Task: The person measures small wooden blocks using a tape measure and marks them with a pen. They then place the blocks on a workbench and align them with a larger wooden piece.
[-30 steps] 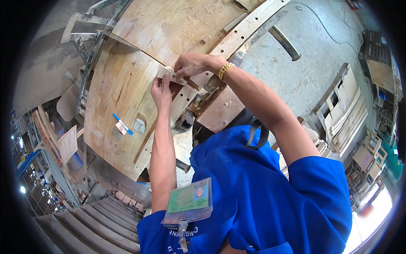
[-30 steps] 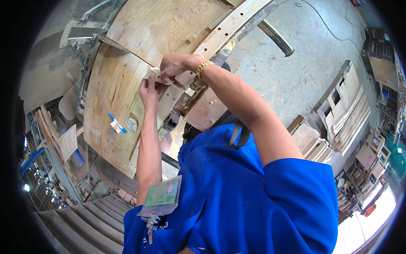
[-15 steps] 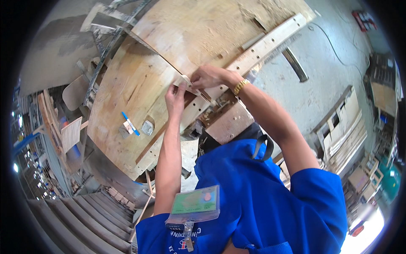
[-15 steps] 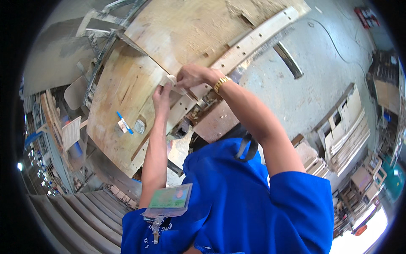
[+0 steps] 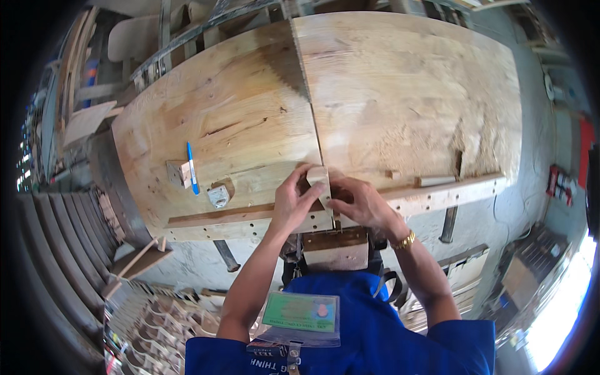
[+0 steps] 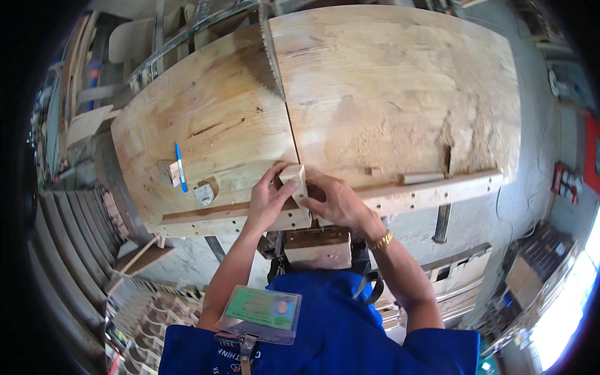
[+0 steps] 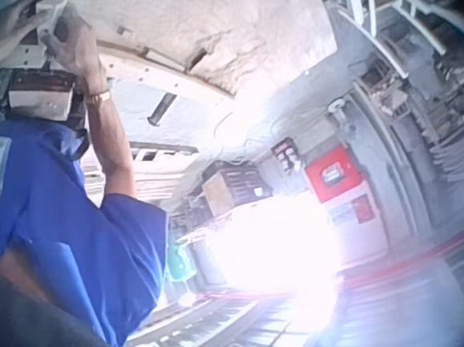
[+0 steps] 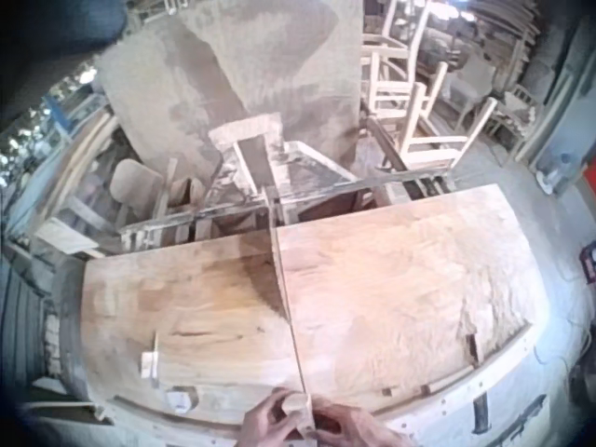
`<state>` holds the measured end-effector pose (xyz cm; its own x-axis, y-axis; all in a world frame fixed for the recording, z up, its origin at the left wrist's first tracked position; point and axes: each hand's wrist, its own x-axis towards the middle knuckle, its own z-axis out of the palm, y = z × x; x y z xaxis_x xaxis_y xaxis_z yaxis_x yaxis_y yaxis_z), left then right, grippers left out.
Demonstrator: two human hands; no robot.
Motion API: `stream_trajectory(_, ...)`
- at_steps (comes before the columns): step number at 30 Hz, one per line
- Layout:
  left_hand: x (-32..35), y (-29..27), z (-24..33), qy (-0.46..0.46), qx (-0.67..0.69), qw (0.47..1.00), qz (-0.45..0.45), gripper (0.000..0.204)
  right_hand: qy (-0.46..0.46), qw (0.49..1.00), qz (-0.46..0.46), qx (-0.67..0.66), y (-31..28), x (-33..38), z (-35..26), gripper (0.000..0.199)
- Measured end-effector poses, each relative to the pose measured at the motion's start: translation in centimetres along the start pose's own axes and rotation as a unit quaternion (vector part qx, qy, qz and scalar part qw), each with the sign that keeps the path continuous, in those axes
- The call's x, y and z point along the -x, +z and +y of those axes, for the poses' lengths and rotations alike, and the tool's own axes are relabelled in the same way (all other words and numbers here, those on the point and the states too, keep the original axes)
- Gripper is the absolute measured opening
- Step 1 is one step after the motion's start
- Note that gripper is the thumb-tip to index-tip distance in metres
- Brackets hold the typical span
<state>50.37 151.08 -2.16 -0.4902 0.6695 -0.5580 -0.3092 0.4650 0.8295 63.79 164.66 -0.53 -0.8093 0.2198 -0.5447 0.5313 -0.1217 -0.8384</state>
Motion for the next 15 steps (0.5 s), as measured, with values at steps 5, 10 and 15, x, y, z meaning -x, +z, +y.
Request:
stream_trajectory(5,0.4,-0.1,-0.5,-0.031,-0.017,0.999,0.008,0.052,-0.054,0.997,0.012,0.058,-0.2,-0.4,0.7,0.042)
stream_trajectory(10,0.3,0.0,-1.3,0.002,-0.04,0.999,0.033,0.053,-0.052,0.997,0.009,0.051,-0.5,-0.8,0.2,0.044)
stream_trajectory(15,0.2,0.2,-1.1,0.023,-0.044,0.998,0.04,0.054,-0.063,0.996,0.012,0.061,-0.7,-0.9,0.2,0.045)
